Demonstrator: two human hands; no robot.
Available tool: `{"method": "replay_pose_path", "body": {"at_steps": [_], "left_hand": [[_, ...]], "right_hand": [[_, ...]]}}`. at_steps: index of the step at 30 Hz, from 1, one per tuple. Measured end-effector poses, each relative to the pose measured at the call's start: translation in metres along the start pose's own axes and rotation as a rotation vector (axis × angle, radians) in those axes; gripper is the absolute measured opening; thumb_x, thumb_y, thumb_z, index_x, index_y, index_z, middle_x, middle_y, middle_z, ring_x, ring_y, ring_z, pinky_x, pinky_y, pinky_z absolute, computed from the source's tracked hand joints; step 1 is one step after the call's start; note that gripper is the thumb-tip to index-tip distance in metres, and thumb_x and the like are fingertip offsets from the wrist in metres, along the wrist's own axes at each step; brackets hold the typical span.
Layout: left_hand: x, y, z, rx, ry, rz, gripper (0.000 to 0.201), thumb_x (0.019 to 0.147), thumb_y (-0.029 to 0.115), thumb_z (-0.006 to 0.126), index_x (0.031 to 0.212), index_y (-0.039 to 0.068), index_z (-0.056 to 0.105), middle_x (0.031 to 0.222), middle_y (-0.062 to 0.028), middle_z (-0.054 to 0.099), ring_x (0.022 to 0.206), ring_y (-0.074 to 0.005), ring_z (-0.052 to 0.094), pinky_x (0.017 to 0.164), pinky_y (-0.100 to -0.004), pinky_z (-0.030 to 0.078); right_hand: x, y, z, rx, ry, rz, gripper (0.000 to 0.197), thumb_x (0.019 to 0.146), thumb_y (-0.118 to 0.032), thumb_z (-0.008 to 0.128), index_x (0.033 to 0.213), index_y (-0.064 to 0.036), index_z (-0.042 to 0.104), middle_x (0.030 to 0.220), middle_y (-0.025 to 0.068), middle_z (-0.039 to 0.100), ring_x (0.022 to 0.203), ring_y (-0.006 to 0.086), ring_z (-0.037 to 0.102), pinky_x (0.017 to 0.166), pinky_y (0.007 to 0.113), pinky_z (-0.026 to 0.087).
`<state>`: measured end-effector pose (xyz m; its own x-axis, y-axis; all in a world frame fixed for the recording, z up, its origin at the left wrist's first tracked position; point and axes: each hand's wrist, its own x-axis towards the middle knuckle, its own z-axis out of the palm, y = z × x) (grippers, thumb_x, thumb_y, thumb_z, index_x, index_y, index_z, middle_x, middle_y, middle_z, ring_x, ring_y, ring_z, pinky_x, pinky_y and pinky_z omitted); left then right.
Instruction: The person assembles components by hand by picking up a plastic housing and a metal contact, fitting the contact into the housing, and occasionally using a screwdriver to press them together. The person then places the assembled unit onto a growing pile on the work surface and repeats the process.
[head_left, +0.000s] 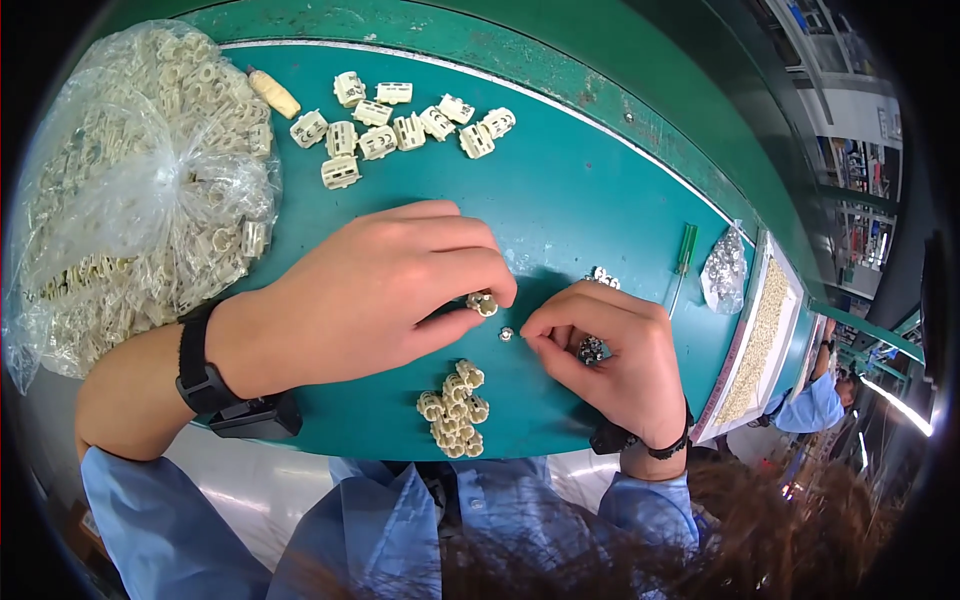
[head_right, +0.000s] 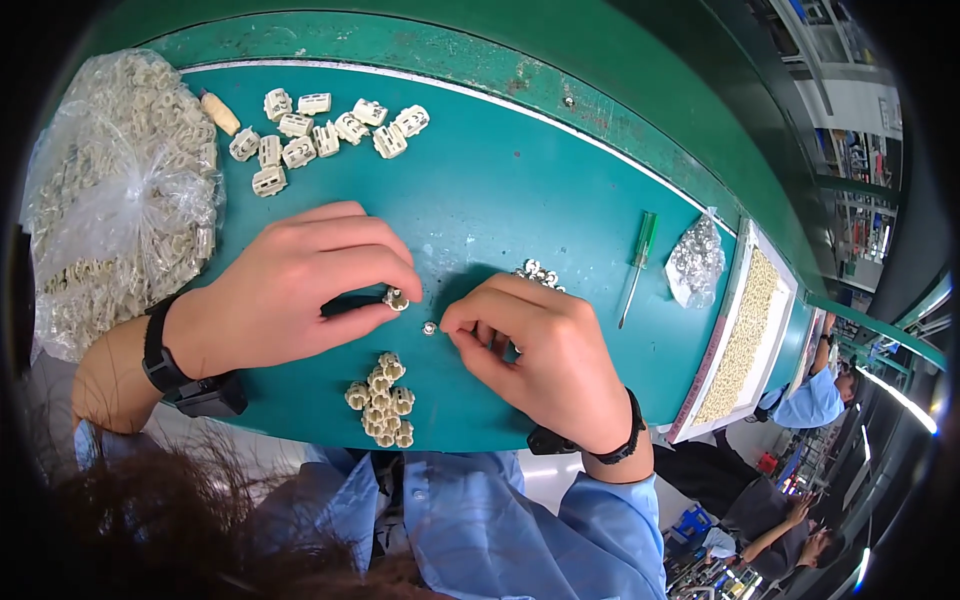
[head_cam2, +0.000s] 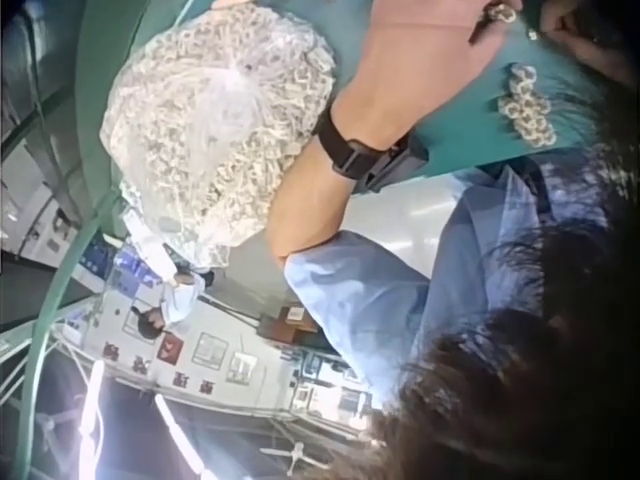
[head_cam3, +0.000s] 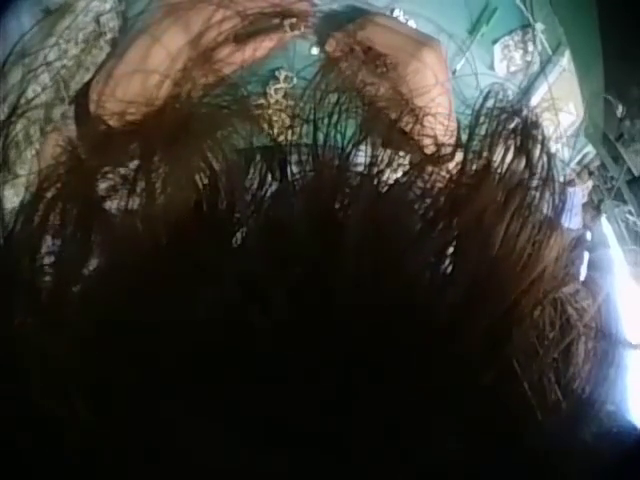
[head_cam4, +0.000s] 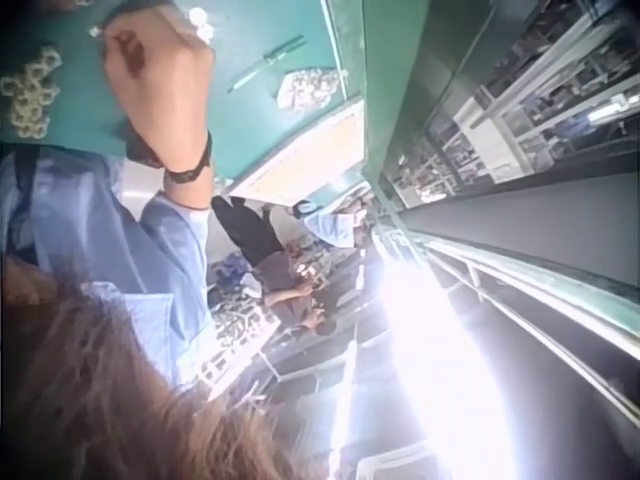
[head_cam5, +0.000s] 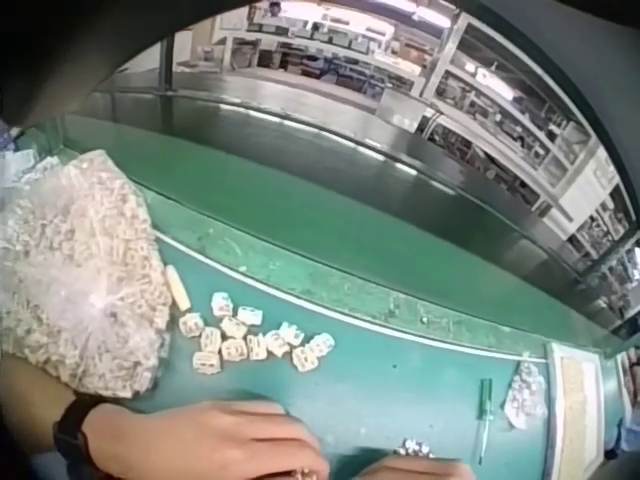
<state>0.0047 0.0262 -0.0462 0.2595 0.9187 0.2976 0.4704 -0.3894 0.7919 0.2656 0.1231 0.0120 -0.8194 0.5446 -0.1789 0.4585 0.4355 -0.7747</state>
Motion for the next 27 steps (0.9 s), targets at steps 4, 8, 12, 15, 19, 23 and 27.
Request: {"method": "replay_pose_path", "body": {"at_steps": [4, 8, 12, 15, 19, 23, 27], "left_hand": [[0.0000, 0.0010, -0.0011, -0.005, -0.007, 0.013, 0.022, 0.092, 0.006, 0.085, 0.112, 0.010, 0.078, 0.111, -0.0051, 0.076, 0.104, -0.0299, 0.072, 0.090, -0.0424, 0.061], [-0.0005, 0.0006, -0.0020, 0.014, -0.012, 0.003, 0.029, 0.088, 0.004, 0.088, 0.114, 0.012, 0.081, 0.116, -0.0031, 0.079, 0.104, -0.0276, 0.074, 0.087, -0.0402, 0.063], [-0.0005, 0.0004, -0.0014, 0.011, -0.017, -0.001, 0.029, 0.088, 0.004, 0.088, 0.115, 0.012, 0.081, 0.116, -0.0030, 0.080, 0.104, -0.0277, 0.074, 0.087, -0.0401, 0.063], [-0.0008, 0.0002, -0.0007, 0.011, -0.014, -0.001, 0.029, 0.089, 0.003, 0.088, 0.115, 0.012, 0.081, 0.117, -0.0028, 0.080, 0.104, -0.0278, 0.074, 0.088, -0.0400, 0.063], [-0.0012, -0.0004, -0.0003, 0.002, -0.004, -0.001, 0.027, 0.088, 0.004, 0.089, 0.114, 0.012, 0.082, 0.116, -0.0021, 0.080, 0.104, -0.0274, 0.074, 0.087, -0.0398, 0.063], [-0.0005, 0.0005, -0.0016, -0.014, -0.042, 0.018, 0.025, 0.087, 0.006, 0.091, 0.110, 0.012, 0.084, 0.114, -0.0012, 0.080, 0.102, -0.0268, 0.072, 0.086, -0.0394, 0.062], [-0.0001, 0.0000, -0.0060, -0.017, -0.059, 0.009, 0.022, 0.086, 0.008, 0.093, 0.106, 0.013, 0.085, 0.112, -0.0003, 0.080, 0.099, -0.0262, 0.071, 0.085, -0.0390, 0.061]], "right_hand": [[0.0016, 0.0011, 0.0033, -0.025, 0.044, -0.035, 0.021, 0.088, 0.012, 0.085, 0.103, -0.0017, 0.087, 0.094, 0.0061, 0.078, 0.073, 0.0143, 0.070, 0.067, 0.030, 0.056], [0.0036, 0.0009, 0.0040, -0.069, 0.066, -0.041, 0.018, 0.088, 0.008, 0.088, 0.103, -0.0016, 0.087, 0.094, 0.0065, 0.078, 0.072, 0.0142, 0.069, 0.065, 0.030, 0.055], [0.0039, 0.0001, 0.0032, -0.109, 0.087, -0.038, 0.017, 0.089, 0.004, 0.091, 0.104, -0.0020, 0.087, 0.095, 0.0068, 0.079, 0.071, 0.0135, 0.068, 0.064, 0.030, 0.054], [0.0031, -0.0010, 0.0026, -0.128, 0.111, -0.045, 0.017, 0.088, 0.001, 0.093, 0.104, -0.0030, 0.088, 0.095, 0.0067, 0.078, 0.072, 0.0143, 0.068, 0.064, 0.031, 0.054], [0.0047, 0.0020, 0.0013, -0.178, 0.109, -0.139, 0.018, 0.086, -0.002, 0.094, 0.104, -0.0054, 0.089, 0.094, 0.0063, 0.077, 0.075, 0.0186, 0.070, 0.067, 0.034, 0.056], [0.0059, 0.0044, 0.0044, -0.261, 0.048, -0.295, 0.020, 0.084, -0.005, 0.094, 0.103, -0.0076, 0.089, 0.094, 0.0060, 0.076, 0.081, 0.0242, 0.072, 0.070, 0.038, 0.057], [0.0086, 0.0052, 0.0070, -0.285, 0.045, -0.290, 0.020, 0.083, -0.007, 0.094, 0.102, -0.0085, 0.088, 0.094, 0.0057, 0.075, 0.083, 0.0273, 0.073, 0.072, 0.040, 0.058]]}}
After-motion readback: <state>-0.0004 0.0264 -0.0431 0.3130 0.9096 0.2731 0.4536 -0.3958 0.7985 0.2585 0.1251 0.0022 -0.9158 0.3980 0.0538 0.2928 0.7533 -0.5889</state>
